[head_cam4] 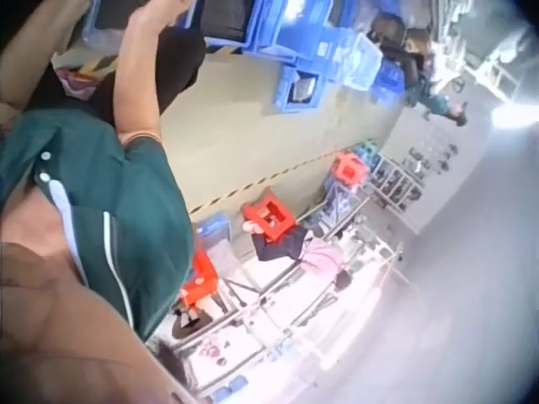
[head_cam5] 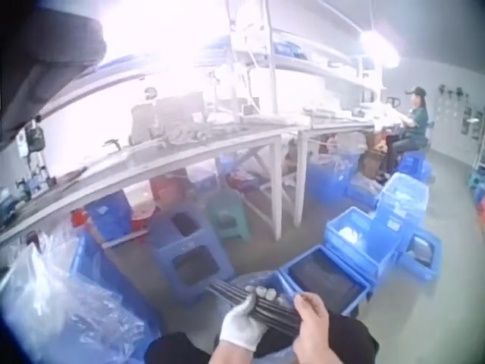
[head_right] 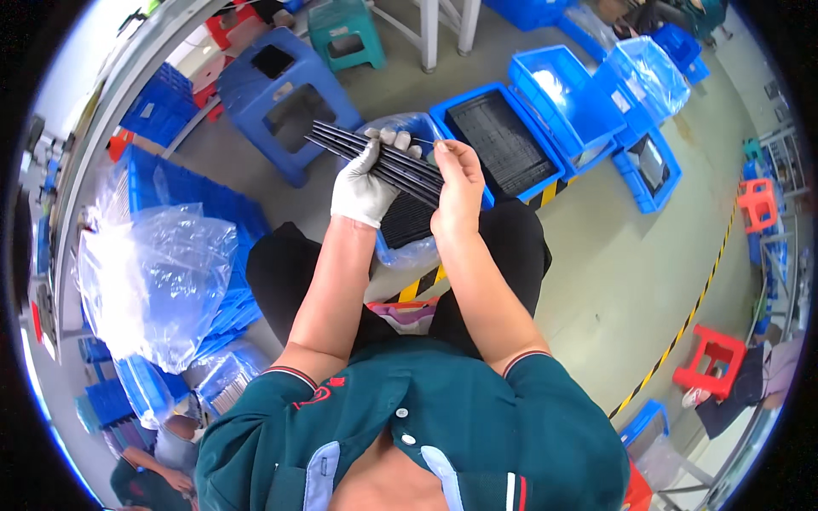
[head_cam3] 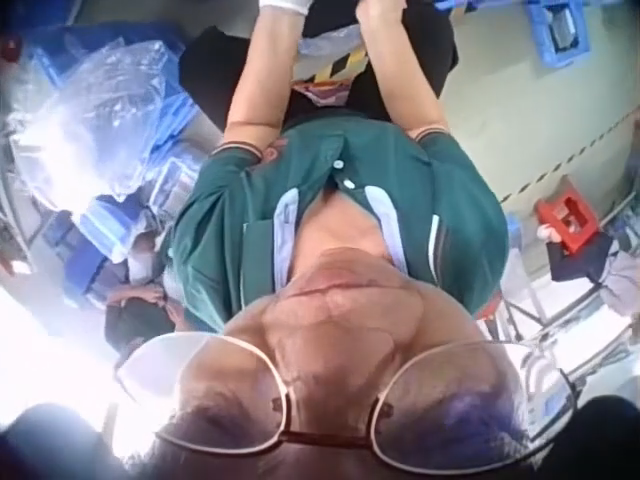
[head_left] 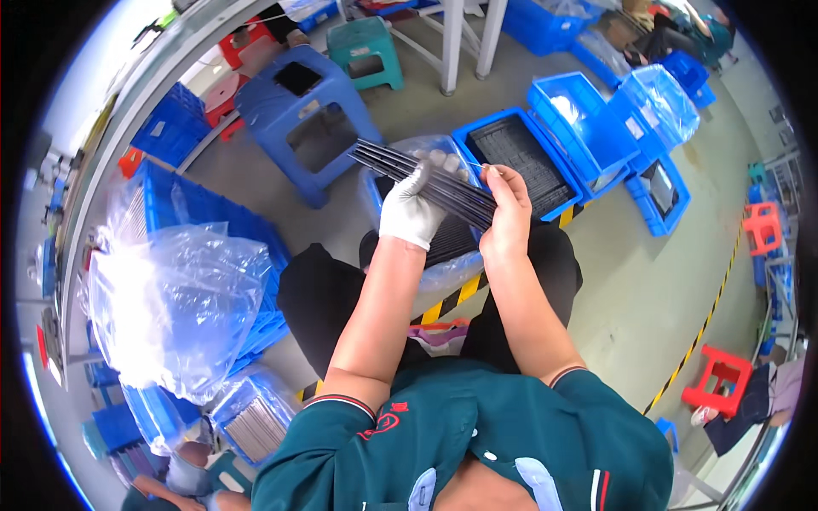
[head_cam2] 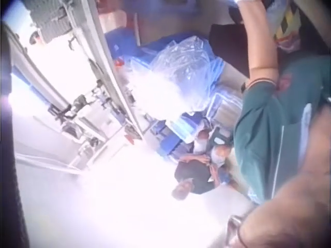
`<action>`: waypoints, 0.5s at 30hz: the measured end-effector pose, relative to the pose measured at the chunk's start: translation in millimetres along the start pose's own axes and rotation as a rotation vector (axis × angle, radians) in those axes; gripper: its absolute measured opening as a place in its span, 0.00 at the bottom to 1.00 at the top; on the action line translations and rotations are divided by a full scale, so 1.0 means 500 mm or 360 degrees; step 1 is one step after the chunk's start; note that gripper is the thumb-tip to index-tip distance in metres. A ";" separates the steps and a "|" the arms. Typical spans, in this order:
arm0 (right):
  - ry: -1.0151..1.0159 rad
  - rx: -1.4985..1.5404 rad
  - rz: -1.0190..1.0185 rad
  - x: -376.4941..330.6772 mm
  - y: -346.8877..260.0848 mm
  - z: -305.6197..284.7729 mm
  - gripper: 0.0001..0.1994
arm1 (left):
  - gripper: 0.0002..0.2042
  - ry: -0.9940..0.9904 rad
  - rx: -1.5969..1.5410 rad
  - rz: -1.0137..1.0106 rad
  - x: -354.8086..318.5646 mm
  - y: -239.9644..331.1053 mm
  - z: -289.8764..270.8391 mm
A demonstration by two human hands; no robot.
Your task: Sorting thin metal rods and arranging them into partitioned trays on a factory floor.
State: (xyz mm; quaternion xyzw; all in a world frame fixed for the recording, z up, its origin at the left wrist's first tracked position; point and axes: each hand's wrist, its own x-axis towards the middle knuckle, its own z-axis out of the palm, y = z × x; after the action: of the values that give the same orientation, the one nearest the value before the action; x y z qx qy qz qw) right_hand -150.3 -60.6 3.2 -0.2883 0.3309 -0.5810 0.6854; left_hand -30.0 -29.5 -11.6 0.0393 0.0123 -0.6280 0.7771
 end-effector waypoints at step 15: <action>-0.0145 0.0347 0.0206 -0.070 0.003 0.088 0.04 | 0.17 -0.0361 0.0387 0.0261 -0.085 0.060 0.120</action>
State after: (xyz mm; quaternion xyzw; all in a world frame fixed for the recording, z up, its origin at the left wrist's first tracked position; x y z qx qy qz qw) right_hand -118.4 -25.2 33.3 -0.2162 0.2523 -0.5543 0.7631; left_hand -11.3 13.5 52.7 0.0627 -0.1545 -0.5597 0.8117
